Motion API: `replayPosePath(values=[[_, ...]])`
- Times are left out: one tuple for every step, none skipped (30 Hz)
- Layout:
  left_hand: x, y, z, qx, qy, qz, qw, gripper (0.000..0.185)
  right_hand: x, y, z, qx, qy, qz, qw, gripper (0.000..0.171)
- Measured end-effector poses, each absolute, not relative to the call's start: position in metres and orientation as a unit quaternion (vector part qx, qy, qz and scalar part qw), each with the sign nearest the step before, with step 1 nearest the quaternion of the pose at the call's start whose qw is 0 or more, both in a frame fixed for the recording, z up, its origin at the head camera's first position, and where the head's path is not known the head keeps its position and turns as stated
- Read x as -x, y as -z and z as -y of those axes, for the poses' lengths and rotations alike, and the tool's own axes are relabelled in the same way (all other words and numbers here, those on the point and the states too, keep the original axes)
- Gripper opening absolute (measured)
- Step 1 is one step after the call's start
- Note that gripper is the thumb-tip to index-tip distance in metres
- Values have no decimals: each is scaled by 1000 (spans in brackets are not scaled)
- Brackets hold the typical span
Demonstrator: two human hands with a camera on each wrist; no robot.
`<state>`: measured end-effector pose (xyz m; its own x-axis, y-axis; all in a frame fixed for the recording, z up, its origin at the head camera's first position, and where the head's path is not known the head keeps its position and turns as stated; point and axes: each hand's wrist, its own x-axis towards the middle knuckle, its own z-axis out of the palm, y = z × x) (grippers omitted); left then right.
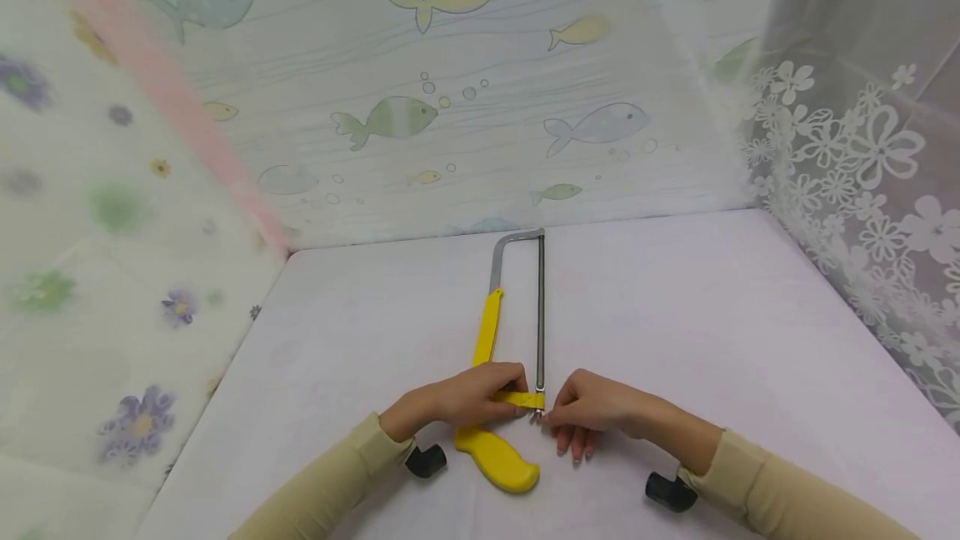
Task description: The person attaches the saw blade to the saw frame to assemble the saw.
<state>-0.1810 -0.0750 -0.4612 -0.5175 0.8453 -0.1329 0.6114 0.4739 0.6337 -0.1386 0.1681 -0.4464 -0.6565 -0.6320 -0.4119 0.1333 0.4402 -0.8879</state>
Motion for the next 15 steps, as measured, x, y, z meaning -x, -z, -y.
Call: replayPosePath(values=[[181,461,75,-439,-264,-830,219,10,139,447,-169,166,503,-759,378,27],[181,461,75,-440,-264,-831,217,11,139,447,-169,168,503,-760,376,26],[181,461,75,-441,-263,-831,216,11,139,447,-170,169,502,-762,373,26],[180,461,75,-441,-263,-831,215,10,139,447,-170,173,501,-763,370,27],[180,461,76,-443,-263,-830,214,10,139,447,-170,176,500,-764,366,27],[180,461,76,-444,-263,-830,213,11,139,447,-170,179,500,-766,363,28],[180,460,76,-445,-262,-829,212,11,139,447,-170,182,499,-767,360,28],[180,460,76,-446,-263,-829,212,11,139,447,-170,184,499,-767,358,27],[180,460,76,-446,-263,-829,212,11,139,447,-169,186,500,-767,357,27],[180,460,76,-446,-263,-829,212,11,139,447,-169,187,501,-766,356,26],[180,460,76,-446,-264,-828,213,11,139,447,-169,187,502,-765,357,24],[180,460,76,-445,-265,-828,214,11,139,446,-168,187,503,-764,358,23],[180,460,75,-444,-265,-829,215,11,139,446,-168,186,503,-763,360,23],[180,460,75,-443,-265,-829,216,11,139,446,-167,188,504,-762,361,22],[180,460,75,-442,-266,-829,217,10,139,446,-167,188,504,-762,361,23]])
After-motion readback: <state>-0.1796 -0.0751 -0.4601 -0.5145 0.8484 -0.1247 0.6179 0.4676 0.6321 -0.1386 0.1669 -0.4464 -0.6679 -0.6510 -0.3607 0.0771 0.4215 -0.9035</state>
